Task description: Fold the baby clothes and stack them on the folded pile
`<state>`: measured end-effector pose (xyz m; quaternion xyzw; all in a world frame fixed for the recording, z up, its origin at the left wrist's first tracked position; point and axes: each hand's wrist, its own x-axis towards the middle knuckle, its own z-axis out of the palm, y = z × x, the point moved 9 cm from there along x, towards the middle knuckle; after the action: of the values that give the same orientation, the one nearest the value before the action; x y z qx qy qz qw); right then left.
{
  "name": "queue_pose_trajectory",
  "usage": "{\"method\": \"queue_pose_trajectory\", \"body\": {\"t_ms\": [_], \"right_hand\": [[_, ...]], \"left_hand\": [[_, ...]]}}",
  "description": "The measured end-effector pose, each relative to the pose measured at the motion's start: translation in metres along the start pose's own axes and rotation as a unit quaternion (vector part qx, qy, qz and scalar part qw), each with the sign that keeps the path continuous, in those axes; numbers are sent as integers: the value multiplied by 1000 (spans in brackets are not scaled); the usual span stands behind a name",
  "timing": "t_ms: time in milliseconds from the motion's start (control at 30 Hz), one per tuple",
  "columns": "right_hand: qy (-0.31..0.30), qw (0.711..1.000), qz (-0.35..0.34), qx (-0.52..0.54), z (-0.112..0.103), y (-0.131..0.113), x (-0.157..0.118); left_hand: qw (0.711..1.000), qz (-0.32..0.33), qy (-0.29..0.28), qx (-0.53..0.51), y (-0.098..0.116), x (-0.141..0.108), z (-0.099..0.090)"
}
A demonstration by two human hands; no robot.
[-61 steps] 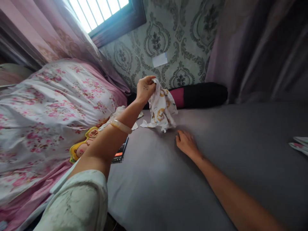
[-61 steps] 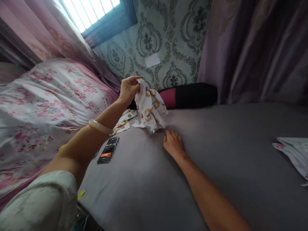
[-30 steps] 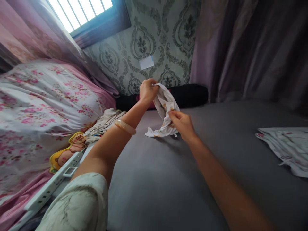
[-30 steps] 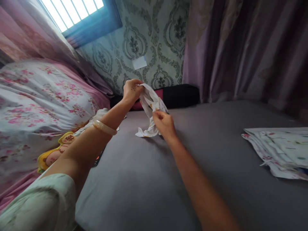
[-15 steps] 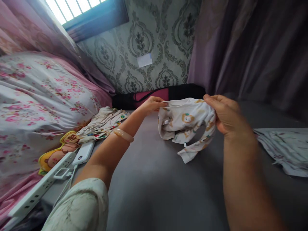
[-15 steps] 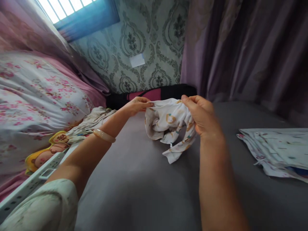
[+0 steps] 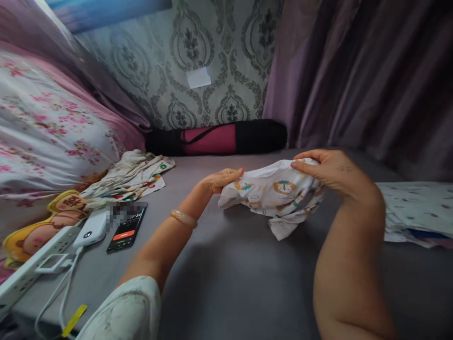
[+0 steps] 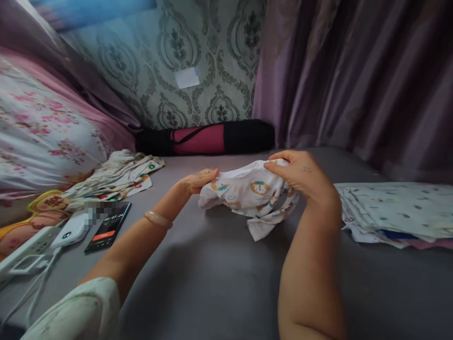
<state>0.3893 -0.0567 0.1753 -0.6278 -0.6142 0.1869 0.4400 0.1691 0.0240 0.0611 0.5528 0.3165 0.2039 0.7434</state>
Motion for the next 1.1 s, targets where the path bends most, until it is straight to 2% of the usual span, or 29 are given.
{"method": "queue_pose_trajectory", "body": {"t_ms": [100, 167, 267, 400, 467, 567, 700, 800, 900, 967, 1100], "right_hand": [[-13, 999, 44, -29, 4, 8, 2], [-14, 998, 62, -30, 6, 12, 3], [-13, 998, 58, -28, 8, 11, 5], [-36, 999, 18, -32, 14, -1, 6], [-57, 998, -3, -38, 19, -10, 5], [-91, 993, -40, -56, 26, -23, 6], [-153, 984, -69, -56, 35, -34, 10], [-142, 982, -91, -81, 27, -43, 22], [-68, 983, -121, -120, 4, -61, 35], [-9, 980, -145, -135, -14, -77, 39], [58, 970, -186, -145, -34, -111, 36]], "left_hand": [[999, -3, -47, 16, -8, -9, 6], [998, -1, -55, 41, -10, -18, 6], [995, 10, -26, 93, -8, -33, -5], [984, 13, 34, 175, -2, -53, -32], [975, 30, 78, 206, 9, -64, -47], [954, 84, 155, 243, 39, -83, -64], [908, 194, 257, 269, 89, -114, -69], [862, 267, 305, 305, 124, -136, -60], [796, 314, 358, 373, 155, -158, -49], [725, 343, 409, 435, 177, -176, -39], [540, 383, 501, 557, 208, -211, -10]]}}
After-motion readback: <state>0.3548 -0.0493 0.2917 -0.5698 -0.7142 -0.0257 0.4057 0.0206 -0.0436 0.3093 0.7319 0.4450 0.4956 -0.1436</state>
